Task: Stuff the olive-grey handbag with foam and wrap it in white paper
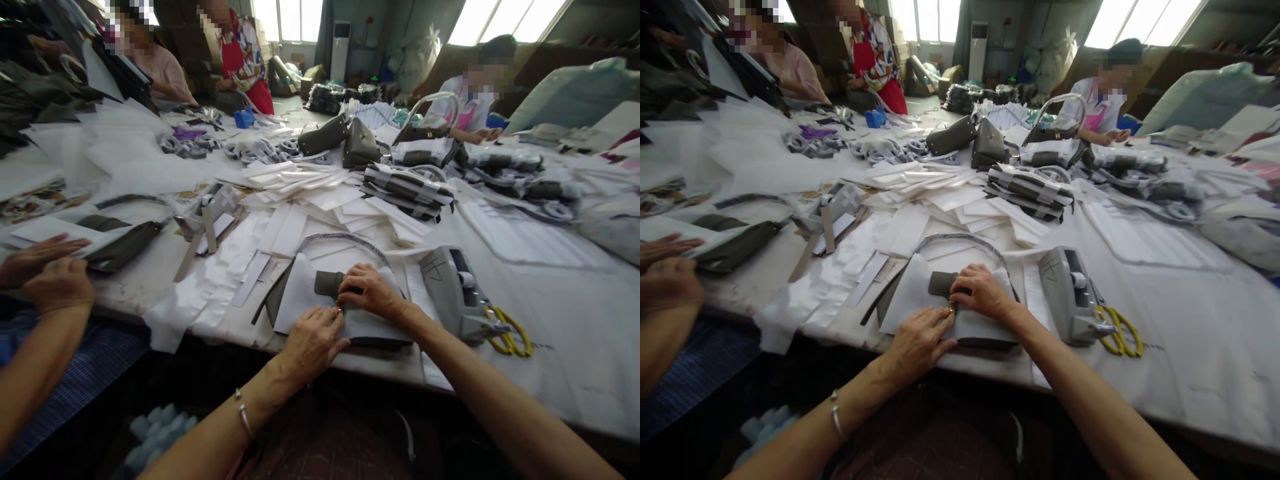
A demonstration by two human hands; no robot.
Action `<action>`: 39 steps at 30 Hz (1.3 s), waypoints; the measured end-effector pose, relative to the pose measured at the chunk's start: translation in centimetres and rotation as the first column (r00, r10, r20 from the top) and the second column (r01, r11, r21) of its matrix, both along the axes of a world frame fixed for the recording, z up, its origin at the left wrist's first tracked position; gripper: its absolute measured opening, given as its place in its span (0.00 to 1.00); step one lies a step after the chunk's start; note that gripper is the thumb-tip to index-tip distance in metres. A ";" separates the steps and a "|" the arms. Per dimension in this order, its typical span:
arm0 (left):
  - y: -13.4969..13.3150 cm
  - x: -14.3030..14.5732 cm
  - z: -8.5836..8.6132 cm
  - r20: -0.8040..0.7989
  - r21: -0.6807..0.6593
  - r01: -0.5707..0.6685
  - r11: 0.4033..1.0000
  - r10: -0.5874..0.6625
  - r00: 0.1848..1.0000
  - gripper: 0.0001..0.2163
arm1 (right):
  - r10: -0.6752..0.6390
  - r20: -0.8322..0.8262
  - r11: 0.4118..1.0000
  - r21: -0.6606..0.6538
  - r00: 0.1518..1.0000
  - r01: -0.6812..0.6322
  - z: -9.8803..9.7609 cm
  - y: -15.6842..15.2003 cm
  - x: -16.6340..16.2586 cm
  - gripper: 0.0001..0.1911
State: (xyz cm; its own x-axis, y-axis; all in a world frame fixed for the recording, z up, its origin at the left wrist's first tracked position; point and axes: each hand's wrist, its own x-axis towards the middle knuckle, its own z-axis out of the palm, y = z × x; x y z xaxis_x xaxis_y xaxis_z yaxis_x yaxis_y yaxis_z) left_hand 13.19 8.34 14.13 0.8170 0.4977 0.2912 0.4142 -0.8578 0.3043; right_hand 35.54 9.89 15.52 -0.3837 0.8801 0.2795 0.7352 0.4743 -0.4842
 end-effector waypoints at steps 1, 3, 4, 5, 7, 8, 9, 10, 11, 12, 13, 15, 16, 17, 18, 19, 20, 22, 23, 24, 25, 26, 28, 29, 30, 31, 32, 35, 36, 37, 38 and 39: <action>-0.1 0.0 0.0 -0.010 -0.011 -0.008 1.000 0.008 1.000 0.18 | 0.051 -0.009 0.997 -0.051 0.999 -0.052 0.3 -0.1 -0.1 0.03; -0.1 -0.1 -0.1 -0.011 -0.023 -0.011 1.000 0.010 1.000 0.17 | 0.117 -0.026 0.983 -0.139 0.993 -0.119 0.7 -0.5 -0.4 0.04; -0.1 -0.2 -0.3 0.004 -0.016 -0.006 1.000 0.006 1.000 0.17 | 0.125 -0.021 0.978 -0.167 0.992 -0.127 0.9 -0.7 -0.6 0.05; -0.1 -0.3 -0.5 0.027 0.002 0.003 1.000 -0.003 1.000 0.17 | 0.119 -0.004 0.976 -0.185 0.993 -0.118 1.0 -1.0 -0.8 0.05; 0.0 -0.6 -1.1 0.093 0.056 0.025 0.998 -0.030 0.995 0.18 | 0.083 0.052 0.976 -0.206 0.995 -0.071 1.3 -1.4 -1.4 0.07; 0.0 -0.7 -1.4 0.128 0.084 0.034 0.996 -0.044 0.991 0.18 | 0.069 0.088 0.975 -0.218 0.994 -0.048 1.4 -1.5 -1.6 0.08; 0.0 -0.8 -1.8 0.162 0.107 0.038 0.994 -0.055 0.985 0.18 | 0.059 0.121 0.973 -0.229 0.991 -0.030 1.5 -1.7 -1.8 0.08; 0.0 -0.9 -2.2 0.193 0.124 0.038 0.991 -0.062 0.979 0.18 | 0.056 0.148 0.971 -0.239 0.987 -0.019 1.6 -1.7 -2.0 0.08; 0.0 -1.0 -2.6 0.221 0.134 0.035 0.990 -0.064 0.973 0.18 | 0.059 0.165 0.968 -0.249 0.985 -0.016 1.6 -1.8 -2.1 0.08; 0.1 -1.0 -2.9 0.248 0.137 0.029 0.990 -0.063 0.967 0.17 | 0.064 0.174 0.967 -0.255 0.983 -0.017 1.7 -1.8 -2.2 0.08; 0.2 -1.0 -3.2 0.271 0.133 0.027 0.991 -0.063 0.960 0.17 | 0.071 0.178 0.965 -0.262 0.981 -0.022 1.8 -1.7 -2.2 0.08; 0.5 -0.9 -3.5 0.305 0.117 0.036 0.992 -0.071 0.950 0.16 | 0.076 0.188 0.963 -0.268 0.979 -0.024 2.0 -1.6 -2.3 0.08; 0.8 -0.9 -3.5 0.316 0.110 0.044 0.993 -0.077 0.946 0.15 | 0.076 0.195 0.963 -0.270 0.978 -0.021 2.2 -1.6 -2.3 0.08; 1.0 -0.8 -3.5 0.320 0.103 0.054 0.993 -0.084 0.944 0.15 | 0.077 0.202 0.962 -0.274 0.976 -0.019 2.4 -1.6 -2.3 0.09; 1.3 -0.8 -3.4 0.318 0.095 0.065 0.993 -0.093 0.943 0.16 | 0.080 0.208 0.960 -0.278 0.975 -0.019 2.6 -1.6 -2.3 0.09; 1.5 -0.8 -3.3 0.311 0.089 0.078 0.993 -0.102 0.945 0.16 | 0.085 0.212 0.958 -0.284 0.974 -0.022 2.8 -1.6 -2.4 0.10; 1.6 -0.8 -3.1 0.303 0.082 0.087 0.993 -0.108 0.947 0.16 | 0.093 0.216 0.957 -0.290 0.972 -0.027 3.0 -1.6 -2.4 0.11; 1.7 -0.8 -2.8 0.277 0.072 0.094 0.993 -0.111 0.954 0.16 | 0.114 0.239 0.952 -0.303 0.964 -0.038 3.4 -1.7 -2.6 0.13; 1.7 -0.8 -2.8 0.260 0.070 0.085 0.994 -0.100 0.960 0.16 | 0.120 0.258 0.952 -0.305 0.959 -0.037 3.5 -1.7 -2.7 0.15; 1.5 -0.9 -2.7 0.243 0.070 0.071 0.995 -0.086 0.966 0.15 | 0.124 0.278 0.952 -0.304 0.953 -0.035 3.5 -1.7 -2.9 0.17; 1.3 -0.9 -2.7 0.224 0.071 0.060 0.996 -0.074 0.972 0.15 | 0.127 0.294 0.954 -0.297 0.947 -0.036 3.5 -1.8 -3.0 0.18; 1.1 -0.9 -2.8 0.201 0.073 0.056 0.996 -0.070 0.977 0.15 | 0.133 0.305 0.957 -0.287 0.943 -0.042 3.4 -1.8 -3.1 0.19; 0.8 -0.8 -2.9 0.154 0.083 0.069 0.994 -0.081 0.985 0.16 | 0.157 0.311 0.962 -0.261 0.937 -0.075 3.0 -1.6 -3.0 0.20; 0.7 -0.8 -3.0 0.130 0.091 0.079 0.993 -0.090 0.987 0.17 | 0.175 0.312 0.963 -0.252 0.934 -0.096 2.7 -1.5 -2.9 0.20; 0.7 -0.8 -3.1 0.111 0.102 0.082 0.991 -0.094 0.989 0.18 | 0.178 0.317 0.965 -0.243 0.932 -0.101 2.5 -1.3 -2.7 0.19; 0.8 -0.9 -3.1 0.094 0.112 0.080 0.990 -0.091 0.991 0.19 | 0.164 0.323 0.968 -0.237 0.932 -0.088 2.2 -1.1 -2.5 0.18; 0.8 -0.9 -3.2 0.084 0.121 0.073 0.990 -0.084 0.993 0.19 | 0.160 0.329 0.968 -0.237 0.931 -0.082 2.0 -1.1 -2.4 0.17; 0.5 -1.0 -3.4 0.089 0.131 0.043 0.990 -0.055 0.995 0.18 | 0.145 0.335 0.971 -0.227 0.931 -0.069 1.5 -1.5 -2.3 0.14; 0.3 -1.0 -3.4 0.104 0.130 0.031 0.991 -0.045 0.994 0.18 | 0.142 0.332 0.974 -0.215 0.933 -0.072 1.4 -1.7 -2.3 0.13; 0.1 -0.9 -3.5 0.122 0.125 0.022 0.992 -0.038 0.992 0.18 | 0.136 0.329 0.978 -0.196 0.934 -0.073 1.2 -2.0 -2.4 0.12; 0.0 -0.8 -3.6 0.140 0.116 0.014 0.993 -0.030 0.990 0.18 | 0.127 0.332 0.982 -0.173 0.935 -0.072 1.0 -2.2 -2.5 0.12; -0.2 -0.7 -3.7 0.151 0.105 0.006 0.994 -0.022 0.988 0.18 | 0.116 0.343 0.987 -0.149 0.932 -0.068 0.8 -2.3 -2.6 0.11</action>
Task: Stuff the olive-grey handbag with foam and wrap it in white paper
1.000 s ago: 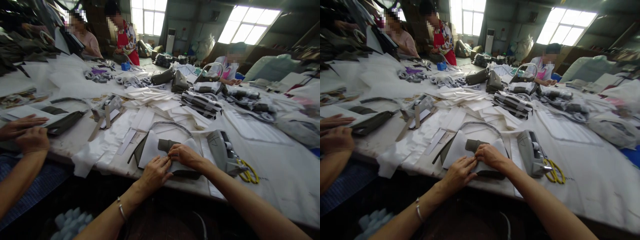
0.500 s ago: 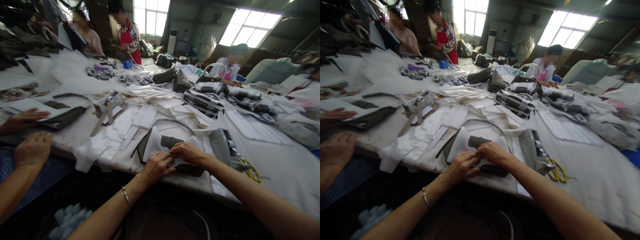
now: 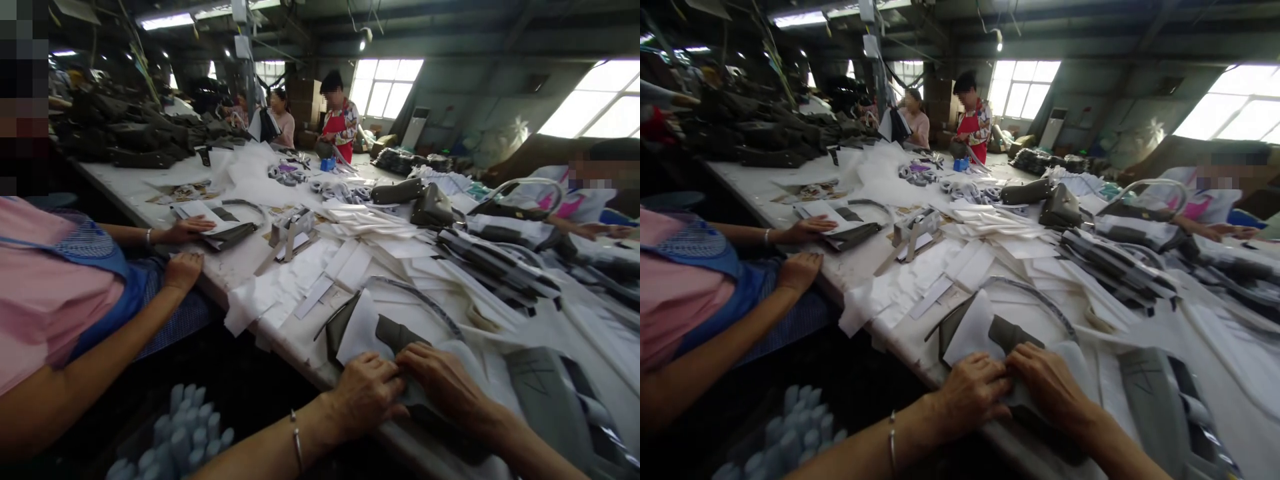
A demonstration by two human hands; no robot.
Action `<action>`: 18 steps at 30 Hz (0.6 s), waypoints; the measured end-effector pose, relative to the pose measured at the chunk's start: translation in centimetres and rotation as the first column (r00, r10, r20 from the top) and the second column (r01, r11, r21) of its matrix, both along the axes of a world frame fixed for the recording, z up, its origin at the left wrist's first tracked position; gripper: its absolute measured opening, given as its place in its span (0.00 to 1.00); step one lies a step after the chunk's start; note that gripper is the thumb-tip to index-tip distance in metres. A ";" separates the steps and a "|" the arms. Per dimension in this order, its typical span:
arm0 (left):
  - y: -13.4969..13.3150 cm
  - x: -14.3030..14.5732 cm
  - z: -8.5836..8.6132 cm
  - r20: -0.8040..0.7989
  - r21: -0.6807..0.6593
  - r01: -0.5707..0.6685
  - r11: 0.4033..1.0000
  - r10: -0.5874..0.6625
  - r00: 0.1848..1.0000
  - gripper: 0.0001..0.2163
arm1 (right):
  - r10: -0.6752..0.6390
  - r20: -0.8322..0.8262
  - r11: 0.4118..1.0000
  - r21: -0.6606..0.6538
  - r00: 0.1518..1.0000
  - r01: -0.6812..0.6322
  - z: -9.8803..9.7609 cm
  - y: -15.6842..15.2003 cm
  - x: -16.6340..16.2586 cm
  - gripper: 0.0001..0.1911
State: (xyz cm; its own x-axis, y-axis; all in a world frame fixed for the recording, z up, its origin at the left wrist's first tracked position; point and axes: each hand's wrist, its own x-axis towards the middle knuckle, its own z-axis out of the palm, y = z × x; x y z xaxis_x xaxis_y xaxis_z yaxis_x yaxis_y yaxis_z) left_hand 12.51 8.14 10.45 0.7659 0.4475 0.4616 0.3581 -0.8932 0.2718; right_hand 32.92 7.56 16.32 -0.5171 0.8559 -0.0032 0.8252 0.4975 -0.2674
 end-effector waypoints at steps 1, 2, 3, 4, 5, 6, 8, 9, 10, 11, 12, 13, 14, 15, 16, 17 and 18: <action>-0.2 0.1 0.0 0.003 -0.011 -0.010 1.000 0.010 1.000 0.18 | -0.004 0.013 1.000 0.028 1.000 0.004 -0.3 -0.1 -0.1 0.11; -0.3 0.2 0.0 -0.002 -0.019 -0.021 1.000 0.021 1.000 0.18 | -0.006 0.027 0.998 0.055 1.000 0.005 -0.5 -0.2 -0.1 0.11; -0.5 0.3 0.0 -0.014 -0.021 -0.031 0.999 0.031 0.999 0.19 | -0.006 0.039 0.997 0.079 0.999 0.003 -0.8 -0.2 -0.1 0.11; -0.7 0.4 0.0 -0.030 -0.014 -0.040 0.999 0.039 0.999 0.20 | 0.000 0.047 0.995 0.097 0.999 -0.004 -1.0 -0.2 0.0 0.11; -0.8 0.5 0.0 -0.045 0.000 -0.045 0.999 0.045 0.998 0.20 | 0.011 0.048 0.994 0.110 0.999 -0.016 -1.2 -0.2 0.1 0.11; -0.8 0.5 0.0 -0.056 0.020 -0.046 0.999 0.047 0.997 0.19 | 0.024 0.045 0.993 0.118 0.999 -0.029 -1.4 -0.2 0.2 0.11; -0.9 0.4 -0.1 -0.068 0.058 -0.040 0.998 0.044 0.997 0.14 | 0.043 0.029 0.991 0.122 0.999 -0.046 -1.6 -0.3 0.4 0.11; -0.9 0.3 -0.2 -0.073 0.074 -0.039 0.996 0.045 0.996 0.12 | 0.046 0.019 0.991 0.123 0.999 -0.048 -1.6 -0.3 0.4 0.11; -0.8 0.3 -0.3 -0.077 0.087 -0.040 0.995 0.047 0.996 0.11 | 0.045 0.009 0.991 0.126 0.999 -0.046 -1.7 -0.3 0.4 0.11; -0.8 0.3 -0.4 -0.082 0.096 -0.043 0.994 0.051 0.995 0.11 | 0.038 0.002 0.990 0.134 0.999 -0.038 -1.7 -0.4 0.3 0.11; -0.8 0.3 -0.4 -0.088 0.104 -0.048 0.993 0.058 0.994 0.11 | 0.024 0.001 0.989 0.148 1.000 -0.024 -1.8 -0.4 0.2 0.11; -0.7 0.3 -0.4 -0.089 0.107 -0.054 0.993 0.064 0.994 0.11 | 0.003 0.007 0.985 0.170 1.000 -0.004 -1.9 -0.4 0.0 0.11; -0.7 0.3 -0.4 -0.085 0.107 -0.057 0.993 0.066 0.994 0.11 | -0.025 0.017 0.980 0.199 1.000 0.021 -2.0 -0.5 -0.3 0.11; -0.6 0.3 -0.4 -0.076 0.105 -0.056 0.993 0.064 0.995 0.11 | -0.053 0.026 0.974 0.223 0.998 0.046 -2.1 -0.5 -0.5 0.11; -0.6 0.3 -0.3 -0.064 0.101 -0.052 0.994 0.059 0.996 0.12 | -0.085 0.036 0.966 0.249 0.996 0.074 -2.2 -0.5 -0.8 0.12; -0.4 0.3 -0.2 -0.048 0.093 -0.046 0.995 0.050 0.998 0.12 | -0.121 0.047 0.956 0.276 0.992 0.103 -2.4 -0.5 -1.2 0.12; -0.3 0.3 -0.1 -0.028 0.083 -0.037 0.996 0.039 0.999 0.13 | -0.159 0.058 0.943 0.305 0.986 0.134 -2.5 -0.5 -1.5 0.13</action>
